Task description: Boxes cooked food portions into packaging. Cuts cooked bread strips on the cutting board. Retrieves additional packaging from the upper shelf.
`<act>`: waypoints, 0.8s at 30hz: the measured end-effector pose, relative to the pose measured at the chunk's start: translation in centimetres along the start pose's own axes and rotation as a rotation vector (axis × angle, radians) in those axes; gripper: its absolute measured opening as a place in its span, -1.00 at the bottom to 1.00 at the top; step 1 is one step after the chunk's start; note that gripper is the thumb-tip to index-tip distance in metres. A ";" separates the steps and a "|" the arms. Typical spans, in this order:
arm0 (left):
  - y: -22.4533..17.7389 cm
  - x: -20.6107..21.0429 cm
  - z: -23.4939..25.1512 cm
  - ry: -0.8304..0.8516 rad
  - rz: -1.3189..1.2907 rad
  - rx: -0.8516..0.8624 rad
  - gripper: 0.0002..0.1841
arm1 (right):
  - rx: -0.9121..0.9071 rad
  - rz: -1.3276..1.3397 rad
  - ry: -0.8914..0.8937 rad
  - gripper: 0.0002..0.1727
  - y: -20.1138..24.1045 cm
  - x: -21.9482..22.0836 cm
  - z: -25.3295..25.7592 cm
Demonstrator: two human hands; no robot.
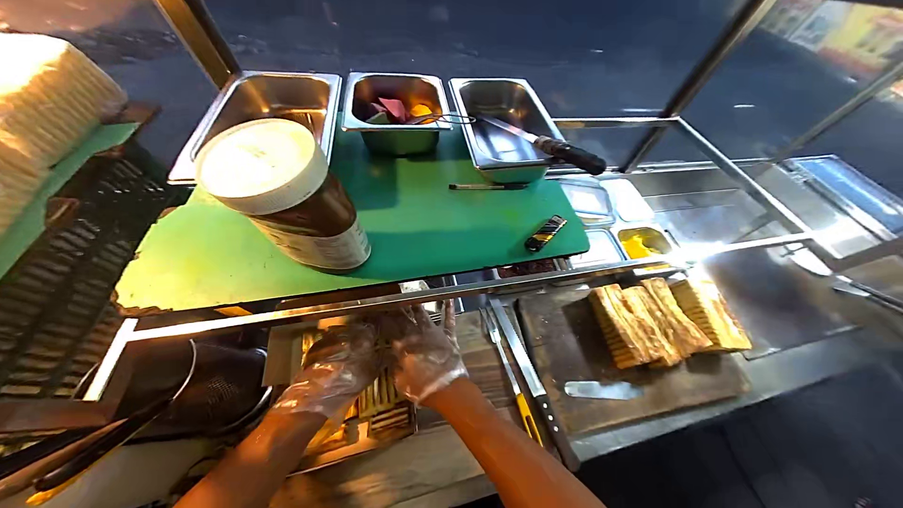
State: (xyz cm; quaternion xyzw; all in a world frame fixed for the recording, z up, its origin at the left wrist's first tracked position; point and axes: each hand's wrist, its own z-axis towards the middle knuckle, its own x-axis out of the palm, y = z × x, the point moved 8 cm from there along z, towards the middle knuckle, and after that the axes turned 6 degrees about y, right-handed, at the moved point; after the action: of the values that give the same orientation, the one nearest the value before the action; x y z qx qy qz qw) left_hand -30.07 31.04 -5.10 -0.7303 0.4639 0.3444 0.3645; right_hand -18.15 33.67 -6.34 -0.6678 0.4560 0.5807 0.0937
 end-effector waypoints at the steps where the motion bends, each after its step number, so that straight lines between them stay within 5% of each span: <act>1: -0.2 -0.1 -0.8 -0.019 -0.048 -0.005 -0.22 | -0.040 0.005 -0.138 -0.40 -0.8 -0.7 -2.6; 3: -1.8 -0.9 -3.6 -0.152 -0.131 0.062 -0.32 | -0.067 0.006 -0.522 -0.57 -4.8 -1.6 -9.1; 5: -4.9 -0.4 -7.1 -0.246 -0.271 0.199 -0.46 | 0.116 0.028 -0.598 -0.62 -11.2 -0.3 -15.8; 8: -11.1 5.0 -9.5 -0.070 -0.485 0.312 -0.53 | 0.523 0.068 -0.192 -0.51 -19.2 2.9 -23.2; 10: -15.3 9.6 -8.6 0.023 -0.512 0.326 -0.54 | 0.634 0.130 0.118 -0.40 -20.9 4.9 -24.9; 16: -22.1 19.2 -3.6 0.193 -0.341 0.095 -0.13 | 0.700 0.314 0.338 -0.03 -20.1 7.2 -23.1; 21: -21.5 19.0 -4.6 0.033 -0.164 -0.071 -0.31 | 0.575 0.471 0.314 -0.09 -23.2 5.1 -26.8; 24: -26.9 16.0 -6.4 -0.069 -0.003 -0.093 -0.40 | 0.348 0.555 0.095 -0.23 -27.7 3.1 -33.9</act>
State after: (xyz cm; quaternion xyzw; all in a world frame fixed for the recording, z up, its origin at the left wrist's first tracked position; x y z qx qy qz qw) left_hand 1.26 26.90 -9.70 -0.7350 0.4334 0.3897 0.3466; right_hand 24.83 25.57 -9.77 -0.5184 0.7169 0.4657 0.0230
